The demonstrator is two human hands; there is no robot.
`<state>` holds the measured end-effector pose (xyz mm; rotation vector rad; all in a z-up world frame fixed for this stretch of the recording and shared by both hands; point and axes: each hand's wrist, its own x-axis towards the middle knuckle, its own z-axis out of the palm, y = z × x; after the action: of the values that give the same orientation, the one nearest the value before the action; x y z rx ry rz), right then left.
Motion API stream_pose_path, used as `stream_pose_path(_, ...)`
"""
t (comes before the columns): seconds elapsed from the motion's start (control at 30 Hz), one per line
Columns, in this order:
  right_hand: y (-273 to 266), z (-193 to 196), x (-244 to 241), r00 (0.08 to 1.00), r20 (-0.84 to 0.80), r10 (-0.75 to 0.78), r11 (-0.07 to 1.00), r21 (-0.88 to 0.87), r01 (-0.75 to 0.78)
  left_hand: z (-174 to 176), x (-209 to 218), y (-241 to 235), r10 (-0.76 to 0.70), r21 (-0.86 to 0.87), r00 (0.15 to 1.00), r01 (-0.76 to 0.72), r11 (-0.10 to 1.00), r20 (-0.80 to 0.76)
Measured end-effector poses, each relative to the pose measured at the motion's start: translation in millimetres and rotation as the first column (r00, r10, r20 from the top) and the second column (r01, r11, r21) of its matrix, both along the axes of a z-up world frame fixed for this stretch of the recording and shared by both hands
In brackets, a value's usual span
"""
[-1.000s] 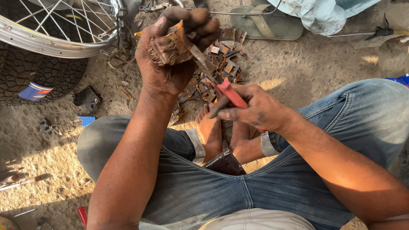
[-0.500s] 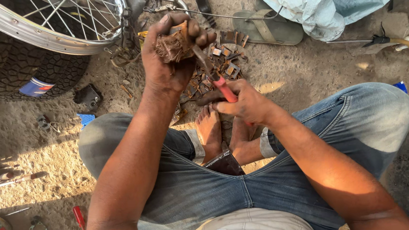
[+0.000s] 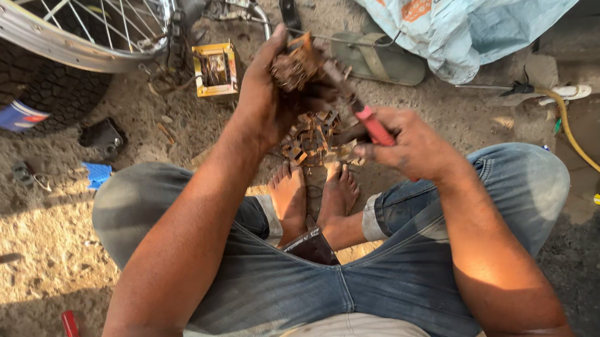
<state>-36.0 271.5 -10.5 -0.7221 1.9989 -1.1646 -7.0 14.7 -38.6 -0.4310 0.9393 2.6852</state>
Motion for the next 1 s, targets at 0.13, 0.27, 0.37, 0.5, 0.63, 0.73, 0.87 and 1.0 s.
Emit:
stream_pose_path(0.13,4.7,5.7,-6.7,0.999,-0.024,0.042,0.998,-0.035,-0.043,-1.0,-1.6,-8.6,-0.101,-0.102,0.995,0.102,0.989,0.02)
stream_pose_path(0.27,5.1,10.4,-11.0,0.982,-0.186,0.041,0.997,0.07,-0.028,0.2,-7.9,-11.5,-0.137,-0.017,0.99,0.136,0.991,-0.019)
stream_pose_path(0.37,9.1,5.3,-7.5,0.964,-0.257,0.073,0.997,0.013,-0.073,-23.3,-5.6,-16.4,-0.141,0.057,0.98,0.15,0.987,-0.141)
stream_pose_path(0.5,12.2,6.6,-10.3,0.811,-0.575,0.112,0.994,0.074,-0.085,-42.1,-13.6,-11.9,-0.12,0.089,0.978,0.136,0.987,-0.168)
stream_pose_path(0.63,-4.4,20.6,-1.4,0.792,-0.598,0.127,0.99,0.129,-0.062,-24.9,-19.7,6.7,-0.054,0.043,0.977,0.064,0.997,-0.206)
stream_pose_path(0.73,-9.0,11.0,-0.3,0.977,-0.104,-0.188,0.981,0.018,0.191,-26.2,-26.3,9.8,0.019,-0.002,0.954,-0.02,1.0,-0.299)
stream_pose_path(0.87,8.8,3.6,-4.6,0.935,-0.354,-0.004,0.993,0.109,0.046,-35.5,-29.0,8.0,-0.004,-0.017,0.97,0.0,1.0,-0.242)
stream_pose_path(1.0,5.9,2.3,-3.9,0.965,-0.256,-0.051,0.995,0.072,0.072,-29.0,-18.7,-5.2,0.004,0.091,0.952,0.025,0.995,-0.307)
